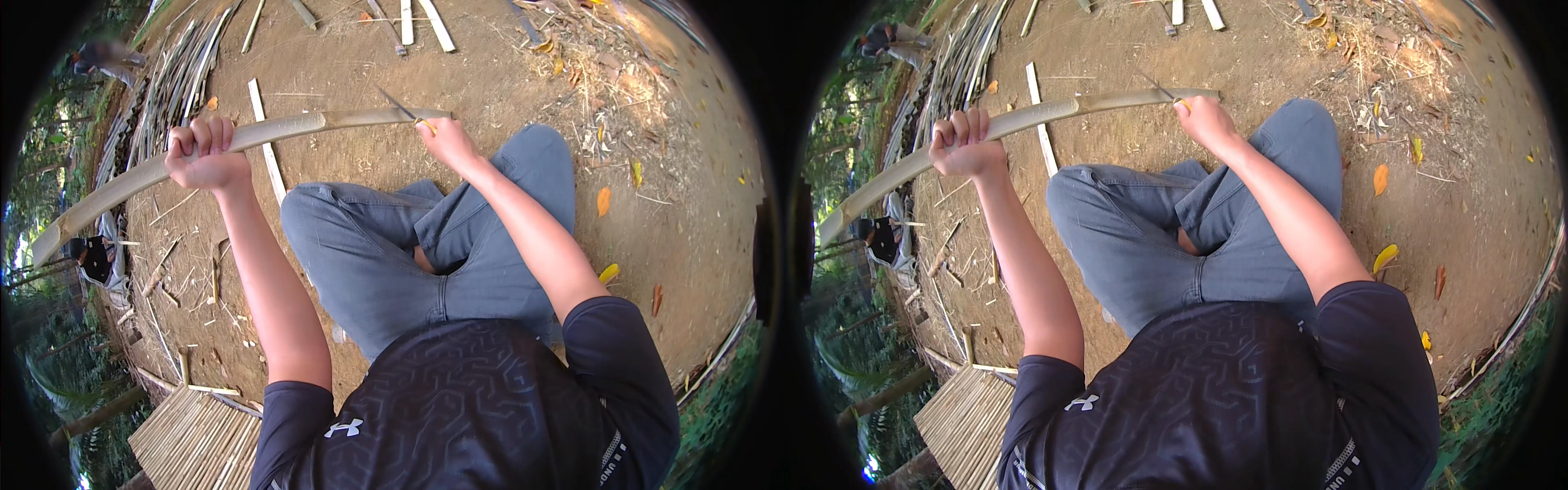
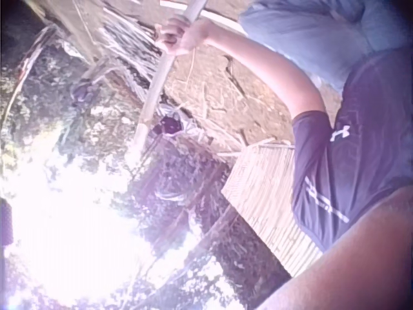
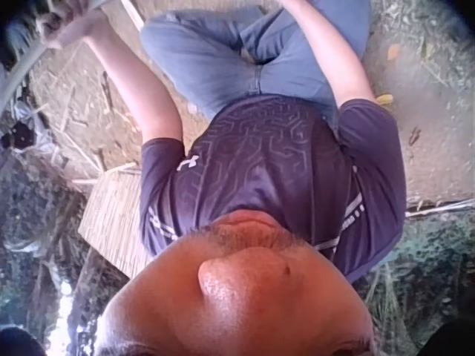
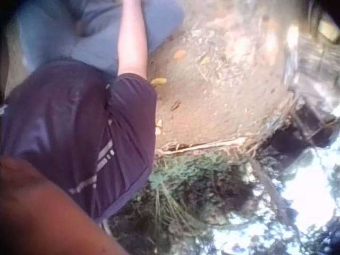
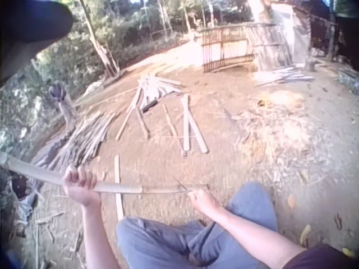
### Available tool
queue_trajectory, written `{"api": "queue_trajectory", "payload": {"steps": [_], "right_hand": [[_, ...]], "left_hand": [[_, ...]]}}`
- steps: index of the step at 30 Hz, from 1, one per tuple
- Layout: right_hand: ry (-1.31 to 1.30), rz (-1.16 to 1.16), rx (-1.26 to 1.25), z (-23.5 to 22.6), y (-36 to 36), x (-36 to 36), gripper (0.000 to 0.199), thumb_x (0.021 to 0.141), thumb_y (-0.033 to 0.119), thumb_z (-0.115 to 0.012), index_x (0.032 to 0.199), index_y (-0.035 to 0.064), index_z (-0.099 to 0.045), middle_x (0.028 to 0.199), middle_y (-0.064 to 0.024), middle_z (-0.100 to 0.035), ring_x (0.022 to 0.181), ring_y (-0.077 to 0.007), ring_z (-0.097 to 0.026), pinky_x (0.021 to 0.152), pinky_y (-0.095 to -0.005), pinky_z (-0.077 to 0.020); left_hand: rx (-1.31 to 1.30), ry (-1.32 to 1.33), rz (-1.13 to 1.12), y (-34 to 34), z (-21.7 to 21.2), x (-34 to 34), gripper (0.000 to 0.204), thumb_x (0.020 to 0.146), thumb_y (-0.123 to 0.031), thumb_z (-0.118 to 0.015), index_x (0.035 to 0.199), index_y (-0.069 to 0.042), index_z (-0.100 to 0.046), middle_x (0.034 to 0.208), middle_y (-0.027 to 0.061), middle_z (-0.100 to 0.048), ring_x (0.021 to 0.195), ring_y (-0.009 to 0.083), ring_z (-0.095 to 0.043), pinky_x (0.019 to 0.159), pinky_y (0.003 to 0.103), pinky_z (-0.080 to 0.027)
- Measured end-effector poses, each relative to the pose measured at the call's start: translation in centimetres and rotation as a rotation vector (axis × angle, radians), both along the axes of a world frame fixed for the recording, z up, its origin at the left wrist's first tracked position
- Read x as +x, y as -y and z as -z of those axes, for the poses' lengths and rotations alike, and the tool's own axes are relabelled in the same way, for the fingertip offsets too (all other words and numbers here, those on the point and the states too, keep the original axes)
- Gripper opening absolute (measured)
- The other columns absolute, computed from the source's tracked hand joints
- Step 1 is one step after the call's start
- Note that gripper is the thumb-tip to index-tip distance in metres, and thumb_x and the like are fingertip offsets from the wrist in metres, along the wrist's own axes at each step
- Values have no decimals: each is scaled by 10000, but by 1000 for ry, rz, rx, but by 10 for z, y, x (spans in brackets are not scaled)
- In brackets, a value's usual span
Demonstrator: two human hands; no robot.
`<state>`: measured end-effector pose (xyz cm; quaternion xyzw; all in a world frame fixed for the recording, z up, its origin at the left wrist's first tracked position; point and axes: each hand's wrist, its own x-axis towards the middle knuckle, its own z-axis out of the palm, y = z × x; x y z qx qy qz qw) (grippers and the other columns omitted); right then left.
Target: The person shaves a strip of bamboo with a knife, moving the blade along the length of the wood while holding it in their hands.
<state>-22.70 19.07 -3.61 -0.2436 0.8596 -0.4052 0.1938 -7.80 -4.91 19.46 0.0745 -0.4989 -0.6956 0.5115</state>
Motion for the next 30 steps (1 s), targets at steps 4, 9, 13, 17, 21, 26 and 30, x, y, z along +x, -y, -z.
{"api": "queue_trajectory", "payload": {"steps": [4,9,13,17,21,26,30], "right_hand": [[-134,4,87,-6,16,12,374,995,313,-555,874,-2,-714,738,-194,-699,642,-344,-696,584,-459,-551],[2,-66,25,-10,17,20,359,990,298,-562,884,-11,-709,748,-238,-690,637,-363,-699,548,-463,-553],[-136,-26,91,0,22,8,345,974,316,-577,908,8,-718,788,-221,-707,685,-358,-712,603,-464,-566],[-241,-25,60,1,12,18,325,971,297,-581,904,11,-720,748,-201,-703,662,-355,-707,587,-465,-562],[-197,-80,137,-6,20,7,309,999,244,-544,880,11,-709,670,-120,-673,513,-234,-634,446,-390,-499],[-16,-51,228,16,10,-14,274,1009,218,-532,875,19,-664,627,-51,-596,423,-155,-506,363,-305,-406],[-228,-108,166,1,17,5,337,989,311,-571,933,6,-701,794,-168,-709,653,-301,-699,606,-446,-563]], "left_hand": [[107,-9,-111,22,10,5,245,868,-252,-335,655,-180,-239,517,-25,-207,451,102,-137,421,270,-148],[101,7,-113,25,17,13,237,862,-244,-339,656,-178,-241,514,-27,-206,447,105,-138,418,268,-145],[88,7,-112,32,20,19,240,868,-244,-342,658,-175,-250,516,-26,-206,447,108,-140,420,269,-151],[90,27,-95,24,16,15,246,863,-243,-317,636,-179,-248,521,-27,-212,448,109,-156,421,273,-166],[59,5,-90,32,20,19,257,873,-262,-346,651,-171,-255,519,-25,-207,445,108,-147,417,269,-157],[63,11,-97,25,15,9,249,857,-267,-345,650,-177,-240,521,-30,-198,443,105,-142,409,266,-151],[93,-6,-110,21,15,18,250,861,-241,-317,630,-178,-245,510,-40,-198,432,108,-150,401,264,-174]]}}
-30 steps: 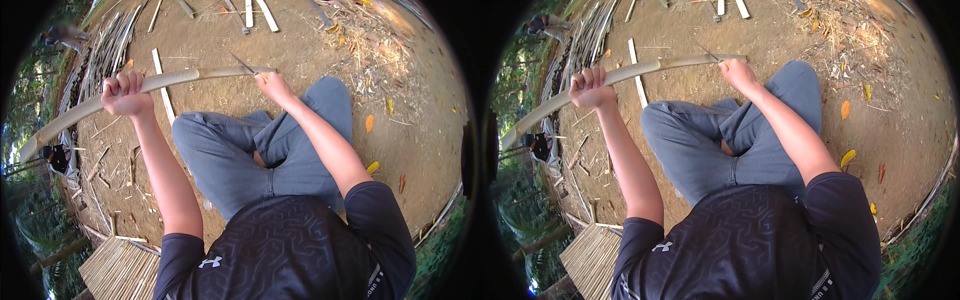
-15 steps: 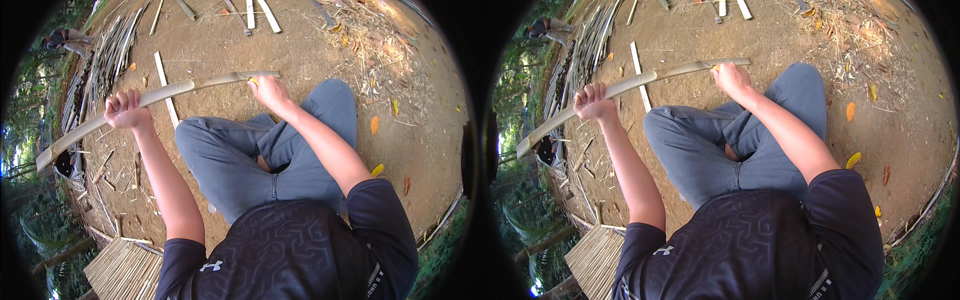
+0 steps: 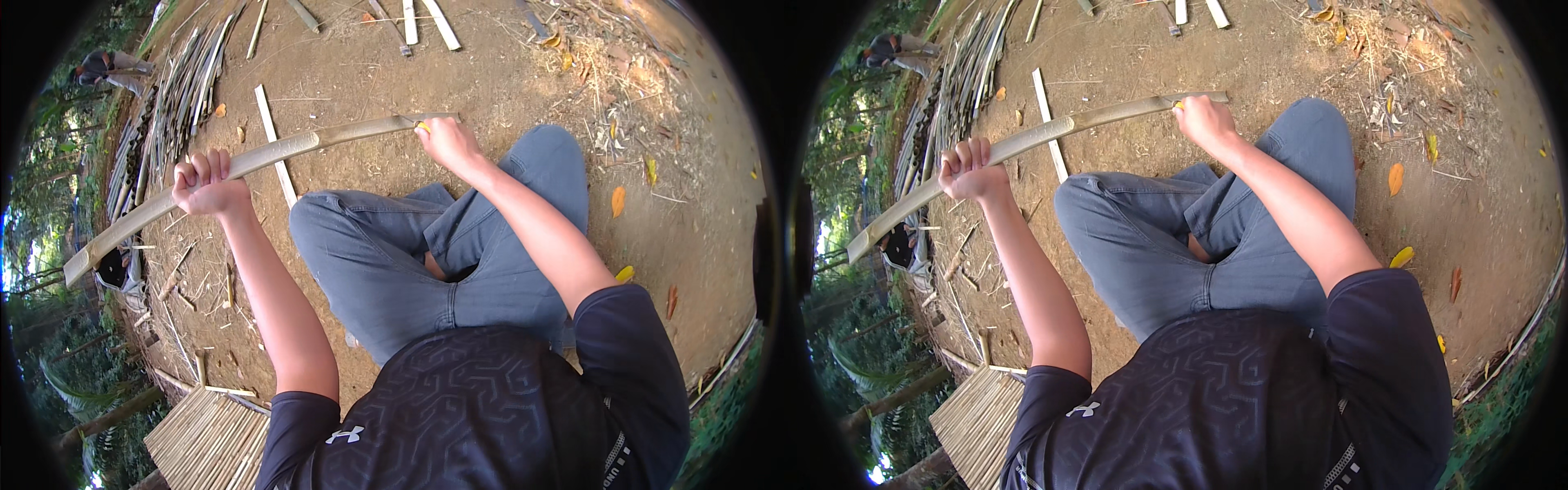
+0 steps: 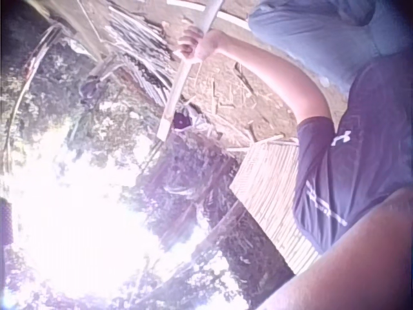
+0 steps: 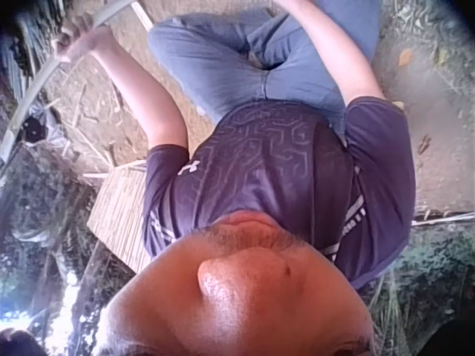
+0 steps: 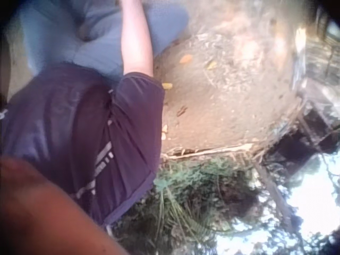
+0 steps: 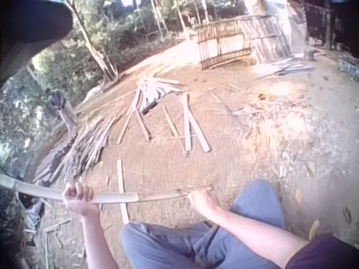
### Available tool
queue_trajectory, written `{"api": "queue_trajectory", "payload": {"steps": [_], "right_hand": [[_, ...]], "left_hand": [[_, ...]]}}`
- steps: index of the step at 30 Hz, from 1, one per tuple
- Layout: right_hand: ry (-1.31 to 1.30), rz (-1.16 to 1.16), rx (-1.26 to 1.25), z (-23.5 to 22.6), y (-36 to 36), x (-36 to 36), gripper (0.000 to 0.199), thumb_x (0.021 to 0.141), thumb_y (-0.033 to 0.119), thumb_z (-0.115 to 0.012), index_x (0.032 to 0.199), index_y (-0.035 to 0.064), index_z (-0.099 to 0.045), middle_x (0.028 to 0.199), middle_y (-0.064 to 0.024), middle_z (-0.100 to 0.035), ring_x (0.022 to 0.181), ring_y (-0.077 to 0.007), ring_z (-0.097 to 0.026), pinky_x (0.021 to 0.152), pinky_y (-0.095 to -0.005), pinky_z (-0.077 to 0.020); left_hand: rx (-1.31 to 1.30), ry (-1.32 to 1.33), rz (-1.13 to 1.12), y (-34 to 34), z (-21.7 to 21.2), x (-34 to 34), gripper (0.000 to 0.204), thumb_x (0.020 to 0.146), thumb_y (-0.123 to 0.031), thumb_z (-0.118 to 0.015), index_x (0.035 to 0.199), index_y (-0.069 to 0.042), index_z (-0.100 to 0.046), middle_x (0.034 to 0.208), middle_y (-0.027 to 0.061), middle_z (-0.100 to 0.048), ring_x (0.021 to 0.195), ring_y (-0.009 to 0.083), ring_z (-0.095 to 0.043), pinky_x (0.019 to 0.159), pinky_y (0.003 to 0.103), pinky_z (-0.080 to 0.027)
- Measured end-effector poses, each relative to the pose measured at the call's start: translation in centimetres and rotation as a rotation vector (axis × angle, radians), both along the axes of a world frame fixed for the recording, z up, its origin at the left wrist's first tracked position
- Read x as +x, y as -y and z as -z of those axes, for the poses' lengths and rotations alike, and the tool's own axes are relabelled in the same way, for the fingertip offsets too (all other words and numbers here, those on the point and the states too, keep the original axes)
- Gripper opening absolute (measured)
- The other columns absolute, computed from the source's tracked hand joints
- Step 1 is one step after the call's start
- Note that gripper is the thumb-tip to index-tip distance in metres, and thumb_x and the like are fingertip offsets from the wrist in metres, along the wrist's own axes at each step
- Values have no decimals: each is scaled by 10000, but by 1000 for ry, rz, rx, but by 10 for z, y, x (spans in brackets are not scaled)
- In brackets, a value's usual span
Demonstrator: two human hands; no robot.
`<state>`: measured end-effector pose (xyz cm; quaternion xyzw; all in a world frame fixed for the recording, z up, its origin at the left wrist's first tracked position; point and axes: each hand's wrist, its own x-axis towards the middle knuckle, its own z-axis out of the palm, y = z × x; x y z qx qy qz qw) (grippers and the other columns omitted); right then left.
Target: The person shaves a strip of bamboo with a knife, moving the blade along the length of the wood while holding it in their hands.
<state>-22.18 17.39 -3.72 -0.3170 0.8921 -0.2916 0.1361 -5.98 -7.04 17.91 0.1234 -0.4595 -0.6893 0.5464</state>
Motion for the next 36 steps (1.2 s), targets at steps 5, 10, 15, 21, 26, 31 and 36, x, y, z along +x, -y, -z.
{"api": "queue_trajectory", "payload": {"steps": [5,10,15,21,26,31,36], "right_hand": [[154,114,105,6,-2,-18,290,962,276,-582,945,19,-716,869,-200,-725,836,-359,-725,749,-495,-568],[177,143,131,18,-1,-24,294,952,284,-593,956,22,-725,920,-193,-731,871,-367,-725,769,-489,-572],[77,91,145,22,-1,-12,290,966,300,-582,1010,47,-718,942,-180,-733,867,-360,-725,725,-487,-570],[1,73,225,7,1,-12,288,953,292,-586,991,44,-726,966,-191,-729,905,-365,-718,761,-485,-568],[47,113,311,9,10,-27,326,961,325,-576,1006,41,-729,962,-199,-729,914,-365,-718,767,-488,-570],[101,142,352,13,4,-28,335,966,331,-580,1045,38,-722,1016,-209,-722,953,-378,-707,808,-487,-561],[18,98,308,18,7,-27,322,949,320,-593,1067,49,-722,1068,-196,-716,1032,-390,-682,882,-479,-542]], "left_hand": [[50,27,-64,6,5,2,246,855,-275,-343,659,-180,-230,518,-33,-194,449,108,-132,408,266,-153],[30,45,-103,2,4,-4,229,857,-263,-327,668,-183,-225,509,-38,-200,448,105,-138,412,274,-154],[-2,23,-41,9,7,2,219,859,-248,-319,673,-183,-224,516,-38,-205,461,105,-133,425,282,-149],[58,19,-57,16,14,9,233,885,-249,-289,673,-179,-222,522,-39,-196,470,104,-140,438,284,-152],[24,3,-25,26,19,8,236,885,-250,-288,671,-177,-220,520,-30,-204,471,107,-132,440,291,-150],[-15,-40,28,33,15,2,234,866,-257,-316,673,-174,-212,520,-22,-195,480,114,-130,453,305,-155],[-50,-2,7,17,15,6,247,869,-267,-338,679,-165,-217,525,-13,-190,489,118,-131,460,305,-152]]}}
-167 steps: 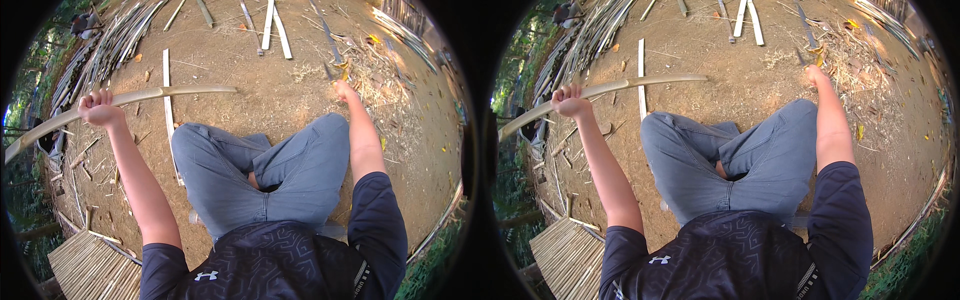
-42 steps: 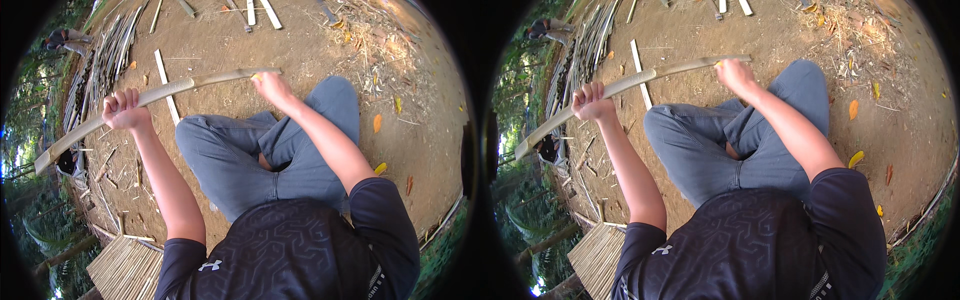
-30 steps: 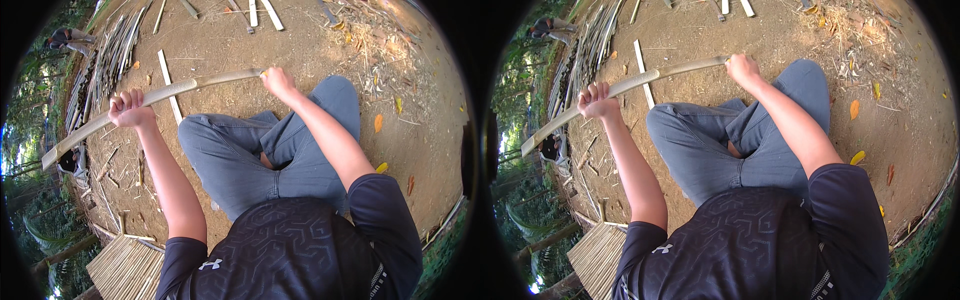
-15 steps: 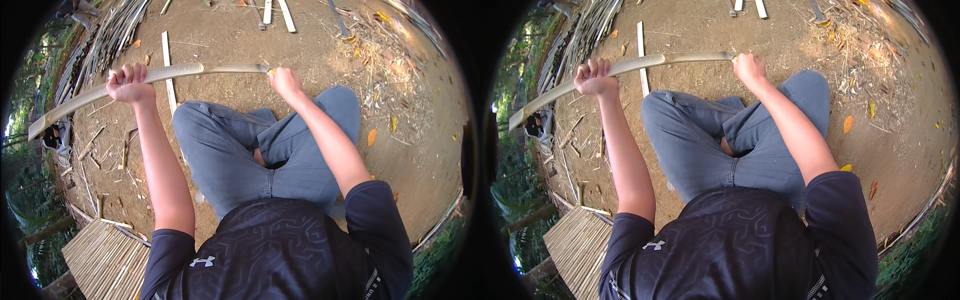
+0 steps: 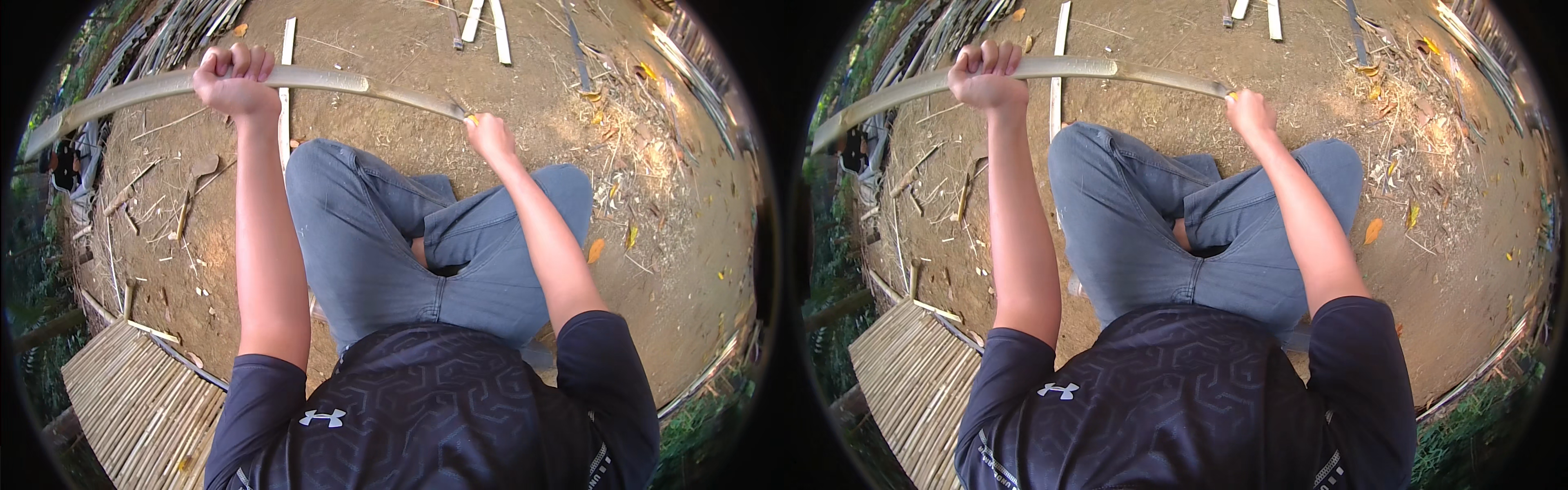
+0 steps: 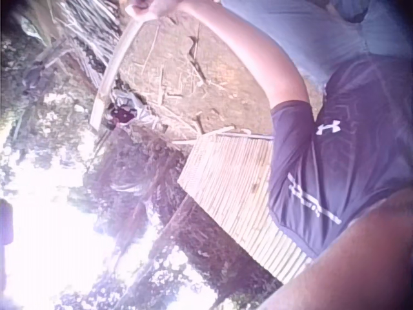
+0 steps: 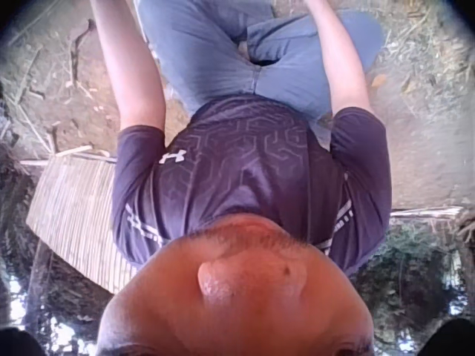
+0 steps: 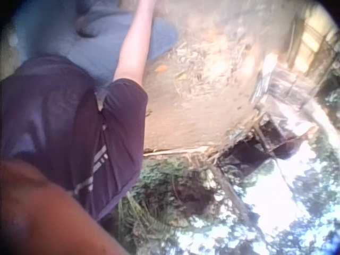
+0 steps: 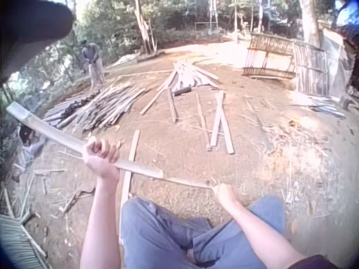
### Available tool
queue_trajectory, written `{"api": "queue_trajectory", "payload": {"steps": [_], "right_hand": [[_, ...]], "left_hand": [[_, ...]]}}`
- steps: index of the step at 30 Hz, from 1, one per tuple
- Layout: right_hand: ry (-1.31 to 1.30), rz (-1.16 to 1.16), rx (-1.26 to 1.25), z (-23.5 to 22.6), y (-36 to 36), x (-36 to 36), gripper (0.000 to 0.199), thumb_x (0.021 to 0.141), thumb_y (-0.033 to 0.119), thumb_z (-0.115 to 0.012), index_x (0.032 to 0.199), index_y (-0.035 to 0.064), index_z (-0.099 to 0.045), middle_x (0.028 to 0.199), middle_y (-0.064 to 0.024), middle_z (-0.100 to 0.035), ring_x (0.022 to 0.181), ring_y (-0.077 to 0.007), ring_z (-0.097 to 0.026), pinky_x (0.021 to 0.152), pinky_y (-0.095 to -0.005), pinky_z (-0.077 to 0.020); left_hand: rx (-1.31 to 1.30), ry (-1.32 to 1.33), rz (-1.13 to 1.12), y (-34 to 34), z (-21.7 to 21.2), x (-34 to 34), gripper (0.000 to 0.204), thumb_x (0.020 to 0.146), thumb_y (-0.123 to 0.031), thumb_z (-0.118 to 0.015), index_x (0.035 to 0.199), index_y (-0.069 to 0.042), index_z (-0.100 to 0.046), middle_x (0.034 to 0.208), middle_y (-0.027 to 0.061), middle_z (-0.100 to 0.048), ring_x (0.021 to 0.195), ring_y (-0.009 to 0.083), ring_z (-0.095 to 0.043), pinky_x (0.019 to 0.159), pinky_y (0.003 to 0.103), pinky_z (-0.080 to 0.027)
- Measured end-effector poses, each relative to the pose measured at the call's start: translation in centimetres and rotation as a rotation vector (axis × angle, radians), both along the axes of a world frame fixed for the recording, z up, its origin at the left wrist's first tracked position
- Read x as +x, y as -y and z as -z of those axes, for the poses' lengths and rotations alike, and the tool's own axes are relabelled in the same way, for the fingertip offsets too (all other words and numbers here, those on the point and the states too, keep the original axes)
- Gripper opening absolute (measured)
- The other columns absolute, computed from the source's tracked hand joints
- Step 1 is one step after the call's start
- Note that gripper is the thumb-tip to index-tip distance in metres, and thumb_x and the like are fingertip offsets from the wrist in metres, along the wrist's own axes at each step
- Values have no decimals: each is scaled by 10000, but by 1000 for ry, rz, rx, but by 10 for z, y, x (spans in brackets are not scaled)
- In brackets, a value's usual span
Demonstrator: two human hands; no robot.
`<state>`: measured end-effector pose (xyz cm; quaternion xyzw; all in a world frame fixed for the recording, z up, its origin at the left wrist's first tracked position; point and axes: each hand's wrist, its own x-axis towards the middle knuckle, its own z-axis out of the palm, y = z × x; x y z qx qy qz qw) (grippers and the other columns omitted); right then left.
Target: The person shaves a strip of bamboo with a knife, moving the blade along the length of the wood while holding it in their hands.
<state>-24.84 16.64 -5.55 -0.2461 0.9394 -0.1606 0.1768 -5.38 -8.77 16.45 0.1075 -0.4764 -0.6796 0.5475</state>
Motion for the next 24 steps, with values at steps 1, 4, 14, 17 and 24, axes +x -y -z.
{"api": "queue_trajectory", "payload": {"steps": [1,4,14,17,24], "right_hand": [[37,48,40,10,-2,-4,322,946,316,-594,1073,48,-719,1077,-194,-714,1037,-391,-680,890,-479,-539],[74,147,139,31,-3,-24,332,935,310,-599,1097,43,-712,1120,-195,-704,1063,-380,-674,919,-473,-531],[111,221,156,50,-14,-37,301,928,274,-599,1131,84,-714,1193,-182,-683,1148,-346,-645,949,-463,-527],[159,247,189,51,-12,-42,318,925,230,-587,1172,56,-688,1226,-193,-666,1175,-349,-630,977,-466,-511],[197,304,166,54,-20,-27,307,941,217,-548,1158,51,-689,1232,-206,-657,1176,-357,-627,967,-458,-520]], "left_hand": [[-5,-8,12,0,-1,2,249,870,-269,-340,679,-164,-221,527,-13,-190,490,120,-131,462,305,-154],[21,-45,58,2,-2,-6,263,879,-274,-347,672,-160,-232,535,-11,-191,490,121,-136,465,307,-167],[-28,-38,33,-11,-14,-14,274,874,-253,-352,650,-155,-227,536,-16,-187,499,116,-143,462,307,-173],[-23,-28,4,-11,-15,-14,268,867,-241,-337,642,-163,-215,531,-18,-183,497,117,-137,461,299,-169],[-5,-42,5,-9,-7,-4,265,873,-261,-347,659,-172,-218,509,-23,-200,476,101,-142,443,298,-136]]}}
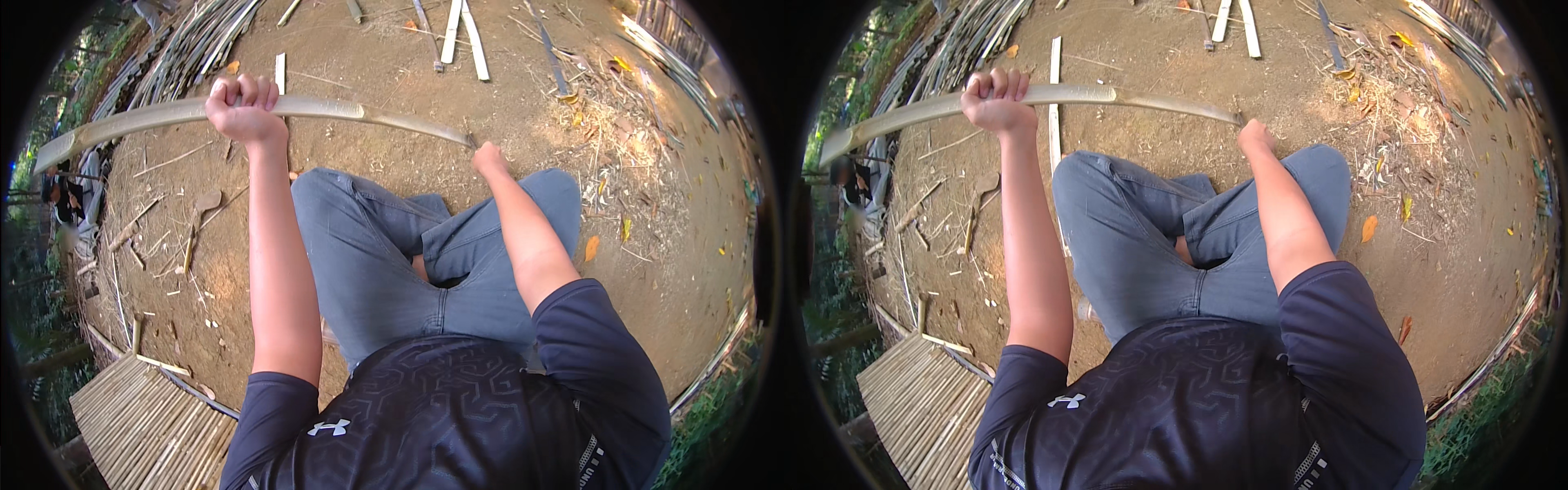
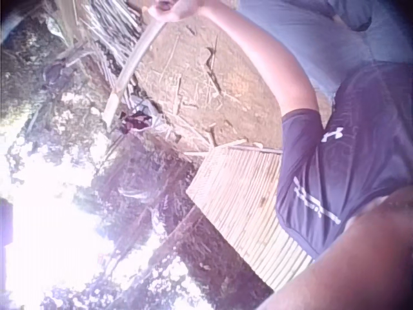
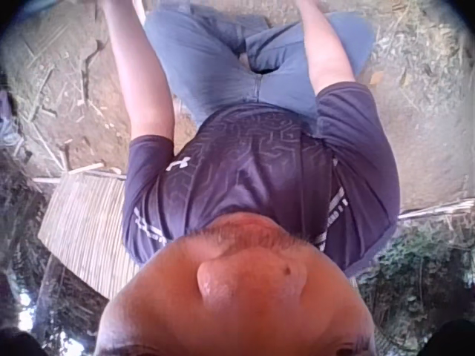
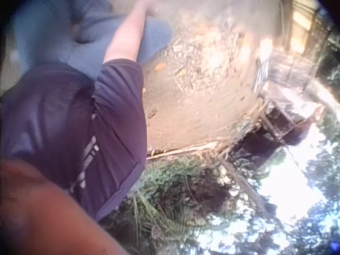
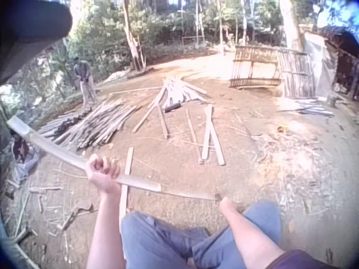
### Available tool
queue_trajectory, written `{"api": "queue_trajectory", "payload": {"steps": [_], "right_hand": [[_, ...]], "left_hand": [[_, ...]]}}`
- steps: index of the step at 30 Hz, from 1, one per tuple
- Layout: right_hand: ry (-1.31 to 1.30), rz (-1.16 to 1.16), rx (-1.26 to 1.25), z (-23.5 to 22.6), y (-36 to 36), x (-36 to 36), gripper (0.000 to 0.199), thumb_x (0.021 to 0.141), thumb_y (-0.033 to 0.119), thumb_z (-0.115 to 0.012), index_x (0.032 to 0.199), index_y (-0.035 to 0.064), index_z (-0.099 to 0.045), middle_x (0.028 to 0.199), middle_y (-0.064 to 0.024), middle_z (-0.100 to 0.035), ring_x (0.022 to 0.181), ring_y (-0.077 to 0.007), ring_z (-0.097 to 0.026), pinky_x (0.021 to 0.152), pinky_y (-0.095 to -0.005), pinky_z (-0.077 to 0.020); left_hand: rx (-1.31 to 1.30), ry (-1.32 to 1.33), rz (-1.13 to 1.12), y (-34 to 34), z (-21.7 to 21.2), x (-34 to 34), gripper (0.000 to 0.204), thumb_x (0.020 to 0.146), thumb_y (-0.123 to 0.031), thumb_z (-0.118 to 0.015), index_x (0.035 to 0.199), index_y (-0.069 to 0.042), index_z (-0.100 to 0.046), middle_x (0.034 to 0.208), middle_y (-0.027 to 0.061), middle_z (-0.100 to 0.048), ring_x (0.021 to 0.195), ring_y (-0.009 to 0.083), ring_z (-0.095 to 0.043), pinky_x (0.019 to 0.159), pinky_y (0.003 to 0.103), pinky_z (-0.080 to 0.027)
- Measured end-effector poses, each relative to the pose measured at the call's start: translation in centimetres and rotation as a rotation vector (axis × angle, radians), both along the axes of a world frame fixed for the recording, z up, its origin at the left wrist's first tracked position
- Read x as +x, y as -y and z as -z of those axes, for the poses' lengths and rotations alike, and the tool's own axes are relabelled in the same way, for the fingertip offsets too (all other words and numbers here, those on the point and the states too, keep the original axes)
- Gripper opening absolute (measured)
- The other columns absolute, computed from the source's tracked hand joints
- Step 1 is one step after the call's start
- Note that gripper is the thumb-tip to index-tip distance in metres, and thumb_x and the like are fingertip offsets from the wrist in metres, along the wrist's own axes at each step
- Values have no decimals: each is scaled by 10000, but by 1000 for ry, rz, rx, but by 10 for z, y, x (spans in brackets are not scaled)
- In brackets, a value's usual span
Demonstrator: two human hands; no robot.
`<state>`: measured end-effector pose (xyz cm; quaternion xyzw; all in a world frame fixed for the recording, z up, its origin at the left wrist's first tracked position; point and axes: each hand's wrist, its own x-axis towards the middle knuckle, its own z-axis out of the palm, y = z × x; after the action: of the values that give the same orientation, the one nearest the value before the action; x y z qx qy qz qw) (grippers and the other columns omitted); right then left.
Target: The person shaves a strip of bamboo with a knife, moving the blade along the length of the wood while holding it in their hands.
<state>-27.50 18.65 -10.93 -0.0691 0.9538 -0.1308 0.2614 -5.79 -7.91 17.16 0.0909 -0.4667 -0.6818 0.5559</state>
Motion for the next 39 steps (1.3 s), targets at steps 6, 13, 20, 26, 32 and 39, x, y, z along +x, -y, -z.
{"api": "queue_trajectory", "payload": {"steps": [6,13,20,26,32,39], "right_hand": [[-102,-216,101,13,9,24,228,949,145,-571,1116,80,-712,1214,-160,-681,1148,-306,-656,915,-403,-562],[69,71,-67,15,-1,8,301,949,185,-558,1191,67,-692,1299,-168,-636,1206,-345,-612,996,-445,-509],[60,172,-162,-3,-15,12,307,947,217,-542,1144,48,-707,1252,-203,-651,1181,-342,-627,983,-432,-513],[-63,23,-428,-31,-13,53,380,991,338,-514,1117,7,-652,1111,-239,-683,1068,-420,-646,900,-506,-513],[-121,-21,-637,-37,-6,101,358,1008,360,-483,1115,26,-556,981,-257,-681,952,-462,-646,816,-554,-491],[-139,-128,-833,-83,3,123,341,1016,350,-459,1155,45,-521,971,-236,-685,939,-453,-654,780,-541,-500]], "left_hand": [[-18,48,-76,-12,-17,7,281,900,-248,-333,658,-179,-208,509,-36,-180,464,102,-130,438,300,-122],[45,-22,-73,-45,-17,-1,286,917,-256,-333,673,-168,-211,523,-27,-189,468,100,-137,436,298,-147],[17,-49,21,-49,-19,-4,292,908,-252,-356,667,-168,-215,528,-24,-193,477,100,-136,454,289,-148],[21,-58,53,-42,-17,-4,285,916,-243,-353,678,-165,-218,530,-37,-184,482,92,-132,454,294,-147],[92,-10,-157,-50,-21,-17,296,902,-224,-383,671,-169,-206,529,-40,-194,472,83,-158,449,291,-140],[93,46,-176,-55,-29,-22,292,902,-263,-367,680,-172,-201,542,-36,-209,485,96,-167,462,288,-150]]}}
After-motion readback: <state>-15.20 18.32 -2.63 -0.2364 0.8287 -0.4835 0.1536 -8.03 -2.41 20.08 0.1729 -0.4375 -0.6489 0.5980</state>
